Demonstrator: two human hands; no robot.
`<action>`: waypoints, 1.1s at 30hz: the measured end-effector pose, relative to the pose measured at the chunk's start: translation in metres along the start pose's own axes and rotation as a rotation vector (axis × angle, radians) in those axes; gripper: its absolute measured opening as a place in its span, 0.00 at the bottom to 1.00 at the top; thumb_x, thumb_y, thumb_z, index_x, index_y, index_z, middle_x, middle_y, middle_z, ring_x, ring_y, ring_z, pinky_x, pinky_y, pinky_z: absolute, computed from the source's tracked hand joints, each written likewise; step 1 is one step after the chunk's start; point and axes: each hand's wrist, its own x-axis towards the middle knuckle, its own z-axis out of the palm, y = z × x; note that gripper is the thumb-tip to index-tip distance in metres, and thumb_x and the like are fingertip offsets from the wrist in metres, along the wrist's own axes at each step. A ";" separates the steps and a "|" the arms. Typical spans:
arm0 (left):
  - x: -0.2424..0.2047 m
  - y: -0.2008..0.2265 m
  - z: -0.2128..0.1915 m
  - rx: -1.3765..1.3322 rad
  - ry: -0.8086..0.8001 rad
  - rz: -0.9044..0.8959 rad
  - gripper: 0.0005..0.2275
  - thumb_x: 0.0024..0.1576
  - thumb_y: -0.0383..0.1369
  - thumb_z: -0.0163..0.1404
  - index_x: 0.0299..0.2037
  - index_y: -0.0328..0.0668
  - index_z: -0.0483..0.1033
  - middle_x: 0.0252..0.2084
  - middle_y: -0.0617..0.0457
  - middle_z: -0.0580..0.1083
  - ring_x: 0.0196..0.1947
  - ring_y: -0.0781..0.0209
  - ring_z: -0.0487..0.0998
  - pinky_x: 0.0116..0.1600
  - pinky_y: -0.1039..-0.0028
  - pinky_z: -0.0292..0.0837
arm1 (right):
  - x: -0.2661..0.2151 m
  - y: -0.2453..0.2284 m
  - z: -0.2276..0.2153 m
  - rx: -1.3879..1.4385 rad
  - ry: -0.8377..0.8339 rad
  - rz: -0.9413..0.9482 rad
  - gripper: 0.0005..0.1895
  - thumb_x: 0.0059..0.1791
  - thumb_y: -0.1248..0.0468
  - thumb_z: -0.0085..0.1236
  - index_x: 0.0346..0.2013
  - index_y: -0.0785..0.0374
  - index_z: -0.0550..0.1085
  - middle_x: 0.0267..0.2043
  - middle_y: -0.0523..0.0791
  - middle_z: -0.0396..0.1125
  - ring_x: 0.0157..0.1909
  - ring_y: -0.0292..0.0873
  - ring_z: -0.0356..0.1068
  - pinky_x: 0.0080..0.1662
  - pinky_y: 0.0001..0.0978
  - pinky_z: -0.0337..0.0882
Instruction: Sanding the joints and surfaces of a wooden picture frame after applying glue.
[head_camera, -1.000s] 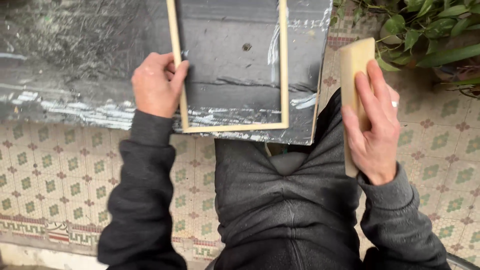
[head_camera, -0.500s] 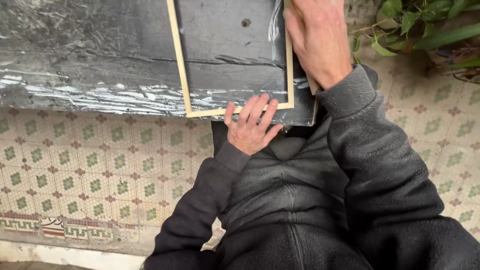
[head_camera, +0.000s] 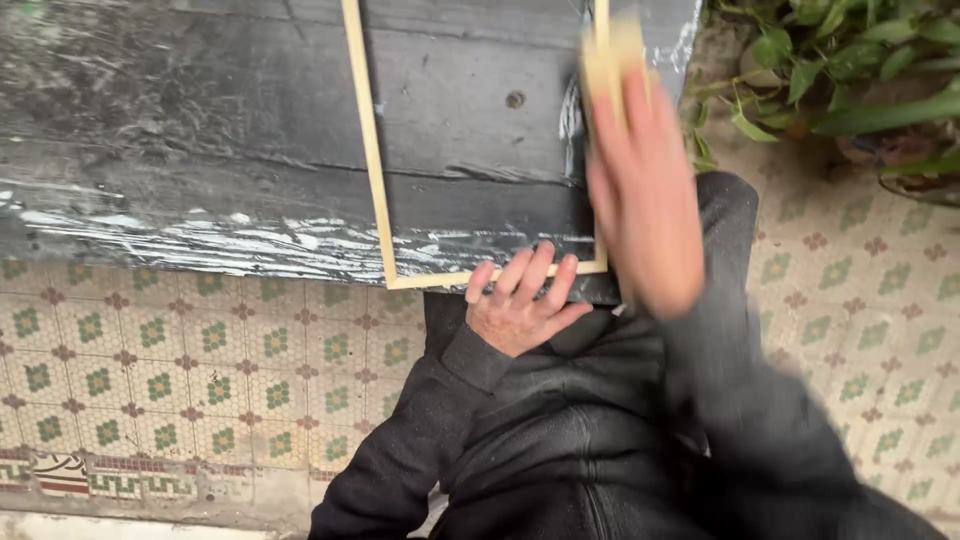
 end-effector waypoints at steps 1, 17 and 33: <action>-0.002 0.004 -0.001 -0.002 -0.006 -0.005 0.31 0.64 0.60 0.54 0.70 0.54 0.62 0.66 0.55 0.67 0.66 0.62 0.64 0.74 0.55 0.39 | 0.027 0.010 0.003 0.044 -0.004 -0.011 0.22 0.59 0.74 0.52 0.68 0.71 0.63 0.68 0.61 0.55 0.66 0.65 0.59 0.63 0.49 0.65; -0.004 0.009 -0.002 -0.036 0.007 -0.073 0.28 0.64 0.58 0.52 0.68 0.56 0.66 0.66 0.56 0.68 0.66 0.62 0.65 0.75 0.55 0.40 | 0.052 0.013 0.023 -0.018 -0.124 0.326 0.17 0.64 0.63 0.45 0.68 0.60 0.67 0.70 0.54 0.60 0.71 0.61 0.59 0.65 0.44 0.63; -0.002 0.008 -0.016 -0.075 -0.046 -0.074 0.26 0.63 0.57 0.55 0.66 0.56 0.70 0.65 0.55 0.69 0.65 0.61 0.64 0.72 0.57 0.45 | 0.056 0.015 0.025 -0.051 -0.048 0.149 0.20 0.61 0.70 0.50 0.69 0.65 0.63 0.72 0.58 0.56 0.75 0.64 0.56 0.72 0.48 0.62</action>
